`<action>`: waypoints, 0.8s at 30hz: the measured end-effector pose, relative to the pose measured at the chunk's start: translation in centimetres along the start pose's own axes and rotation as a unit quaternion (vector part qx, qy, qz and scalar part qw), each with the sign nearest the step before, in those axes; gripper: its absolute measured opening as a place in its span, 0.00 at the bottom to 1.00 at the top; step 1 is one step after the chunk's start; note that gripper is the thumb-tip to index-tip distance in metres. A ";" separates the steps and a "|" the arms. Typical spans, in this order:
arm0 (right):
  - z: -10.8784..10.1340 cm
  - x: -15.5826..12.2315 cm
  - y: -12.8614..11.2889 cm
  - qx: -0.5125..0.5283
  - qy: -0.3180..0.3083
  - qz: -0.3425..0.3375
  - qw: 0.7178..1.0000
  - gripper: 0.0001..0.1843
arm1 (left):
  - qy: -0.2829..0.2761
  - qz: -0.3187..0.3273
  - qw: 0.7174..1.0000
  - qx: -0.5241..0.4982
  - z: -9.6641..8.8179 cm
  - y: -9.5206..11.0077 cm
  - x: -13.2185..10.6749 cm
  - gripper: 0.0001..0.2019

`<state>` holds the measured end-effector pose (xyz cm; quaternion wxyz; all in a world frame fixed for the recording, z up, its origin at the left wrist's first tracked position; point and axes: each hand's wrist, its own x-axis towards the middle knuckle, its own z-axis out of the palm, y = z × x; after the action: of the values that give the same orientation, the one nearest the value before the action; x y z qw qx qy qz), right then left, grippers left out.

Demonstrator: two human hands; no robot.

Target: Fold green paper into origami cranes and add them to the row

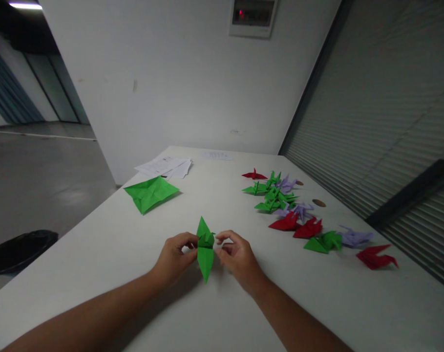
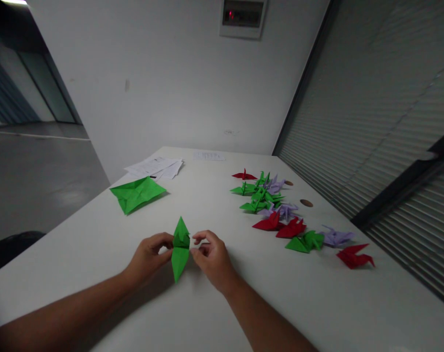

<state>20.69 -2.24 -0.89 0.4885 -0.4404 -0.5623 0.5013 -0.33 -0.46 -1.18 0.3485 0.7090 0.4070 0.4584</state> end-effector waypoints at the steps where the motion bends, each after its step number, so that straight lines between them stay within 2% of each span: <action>1: -0.1 0.0 -0.1 0.002 0.001 -0.017 1.000 0.15 | -0.007 -0.003 1.000 0.000 0.1 -0.1 0.0 0.04; 5: -0.3 0.1 -0.6 -0.027 -0.003 -0.063 0.998 0.13 | -0.040 -0.013 0.999 0.002 0.3 -0.3 -0.2 0.06; 9: -0.4 0.2 -0.5 -0.076 -0.001 -0.094 0.993 0.06 | -0.043 -0.012 0.999 0.027 0.3 -0.1 -0.3 0.05; 16: -0.4 0.0 -0.9 -0.100 -0.011 -0.083 0.991 0.09 | -0.027 0.015 0.998 0.061 0.4 0.0 -0.3 0.04; 20: -0.5 -0.1 -1.7 -0.103 -0.031 -0.081 0.991 0.07 | -0.035 0.025 0.997 0.066 0.4 0.1 -0.4 0.03; 24: -0.9 0.1 -2.0 -0.069 -0.058 -0.026 0.996 0.06 | -0.053 0.026 0.996 0.062 0.5 0.0 -0.4 0.06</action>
<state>21.56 -2.23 1.12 0.4363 -0.4288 -0.6342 0.4727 0.05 -0.88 -1.50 0.3127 0.7627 0.3976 0.4029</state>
